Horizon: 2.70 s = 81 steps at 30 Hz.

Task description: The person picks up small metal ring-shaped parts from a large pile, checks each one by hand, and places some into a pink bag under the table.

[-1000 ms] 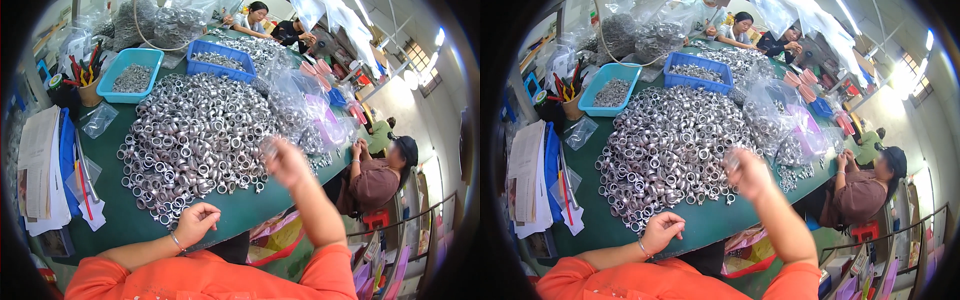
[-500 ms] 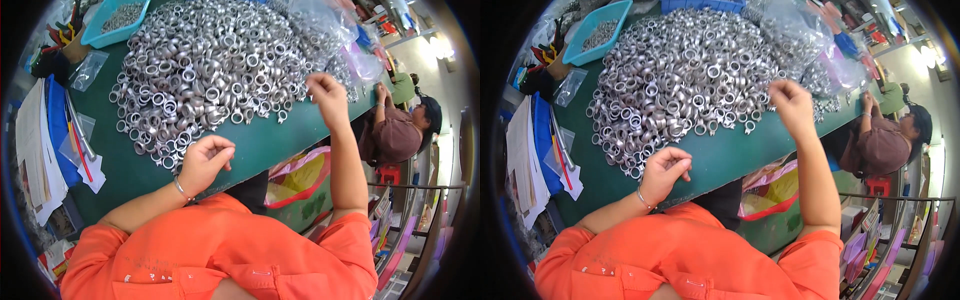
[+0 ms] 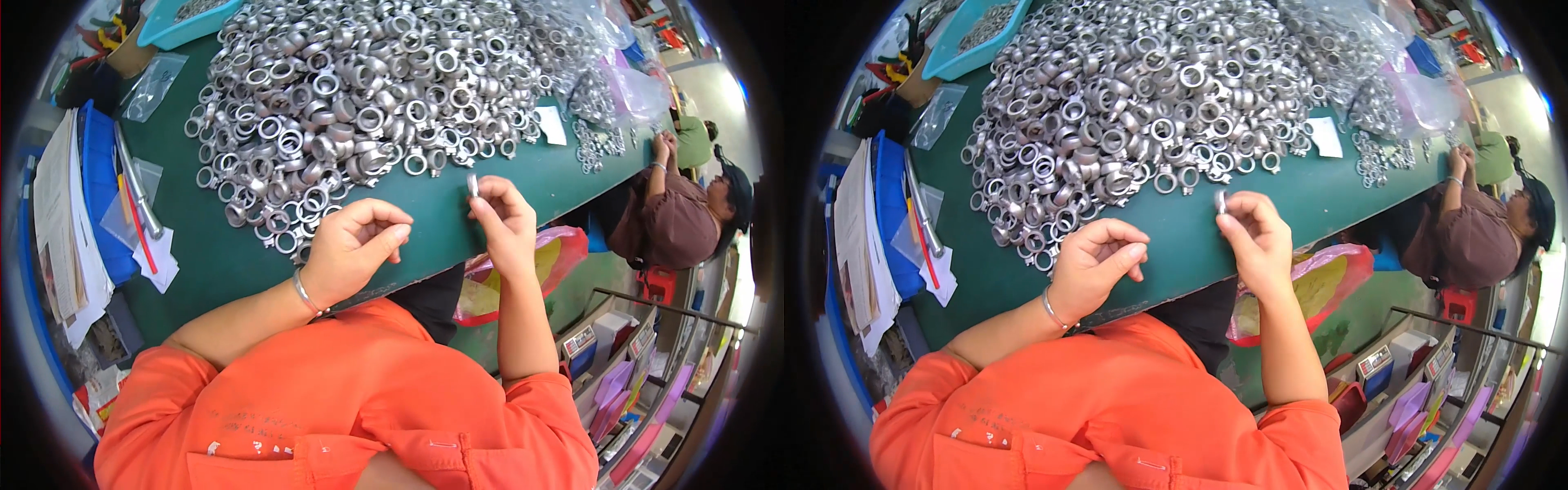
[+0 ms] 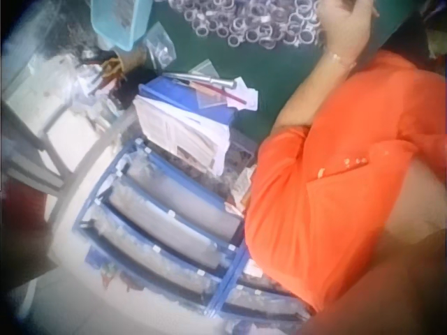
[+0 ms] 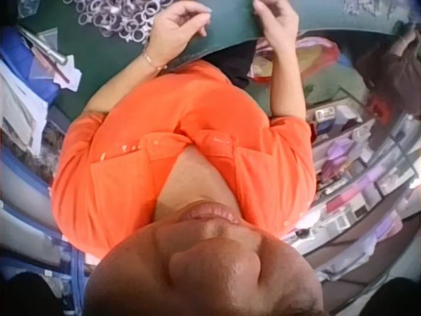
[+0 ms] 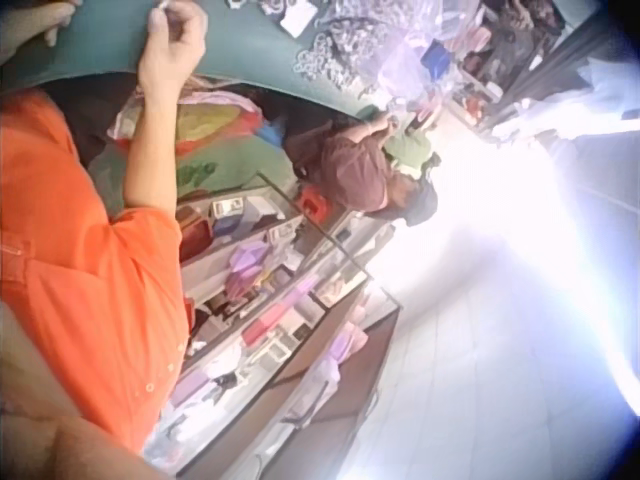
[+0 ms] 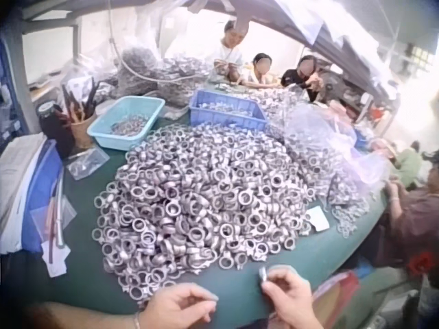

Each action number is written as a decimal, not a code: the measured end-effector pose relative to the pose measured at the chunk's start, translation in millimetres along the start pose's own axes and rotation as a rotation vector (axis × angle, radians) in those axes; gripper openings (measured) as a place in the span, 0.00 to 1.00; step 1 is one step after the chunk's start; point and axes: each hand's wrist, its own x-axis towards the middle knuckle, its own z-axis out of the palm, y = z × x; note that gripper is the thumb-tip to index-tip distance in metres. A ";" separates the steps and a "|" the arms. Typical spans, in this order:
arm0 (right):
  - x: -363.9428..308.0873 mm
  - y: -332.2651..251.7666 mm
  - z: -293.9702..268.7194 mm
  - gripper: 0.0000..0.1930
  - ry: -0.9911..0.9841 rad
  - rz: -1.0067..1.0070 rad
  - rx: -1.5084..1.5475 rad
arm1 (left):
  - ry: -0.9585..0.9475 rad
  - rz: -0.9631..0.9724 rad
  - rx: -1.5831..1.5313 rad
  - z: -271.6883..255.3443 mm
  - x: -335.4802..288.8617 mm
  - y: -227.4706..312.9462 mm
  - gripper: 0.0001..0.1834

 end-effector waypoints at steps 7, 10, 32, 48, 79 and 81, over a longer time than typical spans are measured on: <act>-32.2 -9.4 32.2 0.10 -0.283 -0.042 0.354 | -0.094 0.015 0.145 -4.0 0.4 4.3 0.06; -36.7 -13.6 40.9 0.10 -0.260 -0.261 0.080 | -0.128 0.082 0.132 -4.3 0.8 -4.0 0.07; -45.9 -14.4 55.7 0.11 -0.121 0.194 0.574 | -0.091 0.423 0.579 -0.8 -1.0 -2.1 0.04; -44.2 -14.0 56.0 0.05 -0.063 -0.450 -0.222 | -0.063 0.314 0.447 0.6 -1.0 -1.3 0.04; -48.1 -7.1 56.1 0.20 0.010 -0.363 -0.081 | -0.059 0.212 0.339 0.8 -4.1 -1.8 0.07; -48.5 -9.7 56.2 0.18 0.028 -0.396 -0.166 | 0.014 0.240 0.328 3.5 -3.7 -5.7 0.06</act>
